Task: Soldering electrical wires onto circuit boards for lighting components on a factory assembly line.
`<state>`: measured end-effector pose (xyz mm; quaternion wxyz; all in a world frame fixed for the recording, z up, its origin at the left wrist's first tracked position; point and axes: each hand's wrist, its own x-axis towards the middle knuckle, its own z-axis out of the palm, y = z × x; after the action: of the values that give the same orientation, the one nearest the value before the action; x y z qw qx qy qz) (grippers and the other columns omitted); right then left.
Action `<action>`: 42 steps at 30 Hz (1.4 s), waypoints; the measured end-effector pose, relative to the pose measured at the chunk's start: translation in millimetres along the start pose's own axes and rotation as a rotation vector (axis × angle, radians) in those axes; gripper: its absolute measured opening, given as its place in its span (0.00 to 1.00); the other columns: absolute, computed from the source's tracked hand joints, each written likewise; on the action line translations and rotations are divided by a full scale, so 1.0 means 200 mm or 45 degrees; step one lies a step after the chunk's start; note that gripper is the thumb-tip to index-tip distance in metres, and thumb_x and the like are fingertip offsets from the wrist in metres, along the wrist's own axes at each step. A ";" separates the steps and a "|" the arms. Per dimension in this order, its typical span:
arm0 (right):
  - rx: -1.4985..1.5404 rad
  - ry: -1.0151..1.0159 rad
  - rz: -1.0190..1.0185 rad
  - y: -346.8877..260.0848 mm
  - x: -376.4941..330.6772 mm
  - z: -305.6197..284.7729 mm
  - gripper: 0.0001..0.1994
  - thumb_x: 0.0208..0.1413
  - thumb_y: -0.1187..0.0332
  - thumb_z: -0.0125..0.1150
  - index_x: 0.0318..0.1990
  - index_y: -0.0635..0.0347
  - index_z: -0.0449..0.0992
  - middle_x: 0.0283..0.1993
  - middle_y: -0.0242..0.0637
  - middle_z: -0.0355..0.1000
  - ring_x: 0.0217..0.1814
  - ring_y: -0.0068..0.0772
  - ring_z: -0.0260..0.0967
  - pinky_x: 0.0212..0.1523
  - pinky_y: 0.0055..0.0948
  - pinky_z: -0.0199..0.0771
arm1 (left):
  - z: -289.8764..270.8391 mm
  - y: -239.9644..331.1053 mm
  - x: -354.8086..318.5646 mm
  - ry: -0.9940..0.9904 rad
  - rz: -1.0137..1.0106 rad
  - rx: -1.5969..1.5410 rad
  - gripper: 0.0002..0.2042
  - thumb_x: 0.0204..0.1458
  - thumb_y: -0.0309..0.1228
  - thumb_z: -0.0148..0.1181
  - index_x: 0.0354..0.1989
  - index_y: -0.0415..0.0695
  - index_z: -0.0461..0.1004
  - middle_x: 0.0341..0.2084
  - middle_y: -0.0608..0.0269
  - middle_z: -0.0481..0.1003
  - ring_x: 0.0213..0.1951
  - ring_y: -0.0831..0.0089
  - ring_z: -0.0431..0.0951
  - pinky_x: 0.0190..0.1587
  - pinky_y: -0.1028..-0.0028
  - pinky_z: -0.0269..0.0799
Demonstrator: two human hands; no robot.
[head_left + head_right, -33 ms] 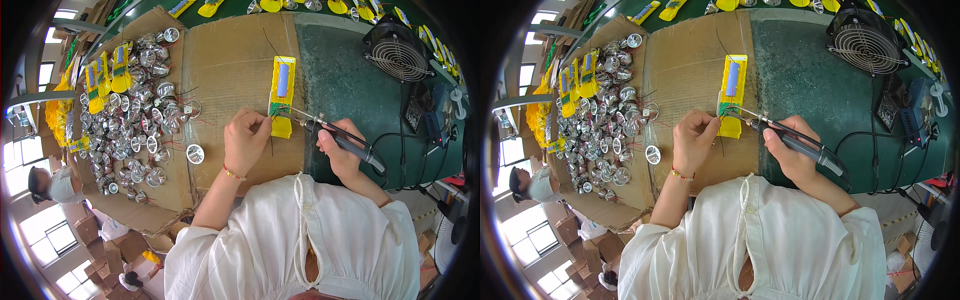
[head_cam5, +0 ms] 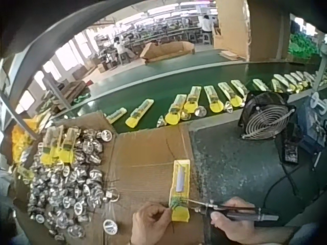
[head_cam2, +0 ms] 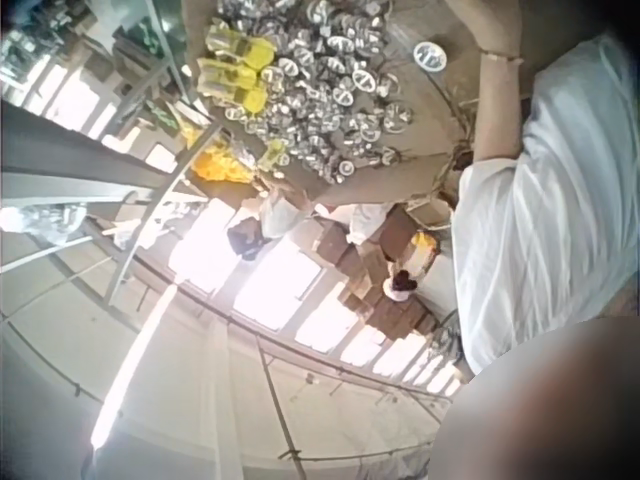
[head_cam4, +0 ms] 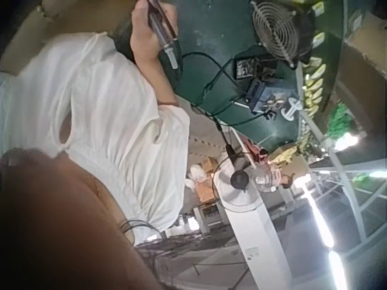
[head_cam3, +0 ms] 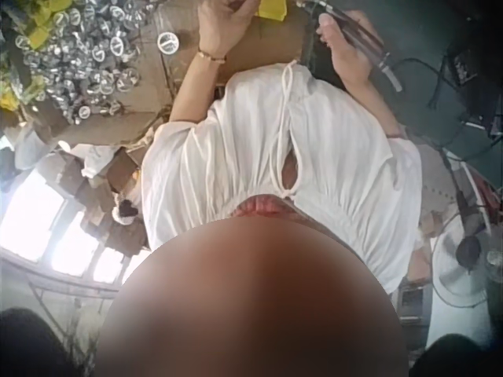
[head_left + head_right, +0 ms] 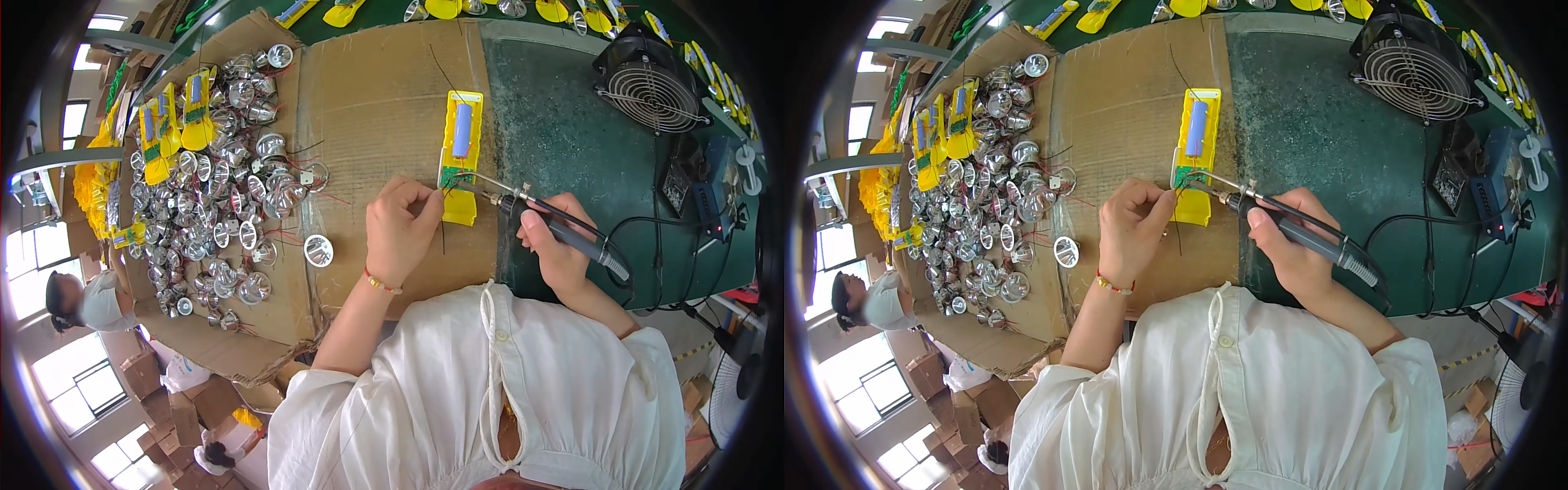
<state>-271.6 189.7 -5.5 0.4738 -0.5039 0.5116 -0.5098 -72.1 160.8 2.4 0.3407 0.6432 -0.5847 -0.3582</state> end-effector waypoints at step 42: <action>0.111 0.037 0.098 -0.03 -0.02 -0.07 0.08 0.48 0.74 0.60 0.31 0.66 0.68 0.22 0.35 0.70 0.21 0.18 0.66 0.21 0.16 0.66 | 0.03 0.02 0.02 -0.067 0.103 0.064 0.04 0.42 0.27 0.60 0.23 0.38 0.77 0.25 0.62 0.69 0.20 0.75 0.69 0.23 0.77 0.65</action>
<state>-285.0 194.7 -0.1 0.5071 -0.4553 0.5146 -0.5203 -79.4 155.4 2.4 0.3231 0.6177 -0.6279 -0.3460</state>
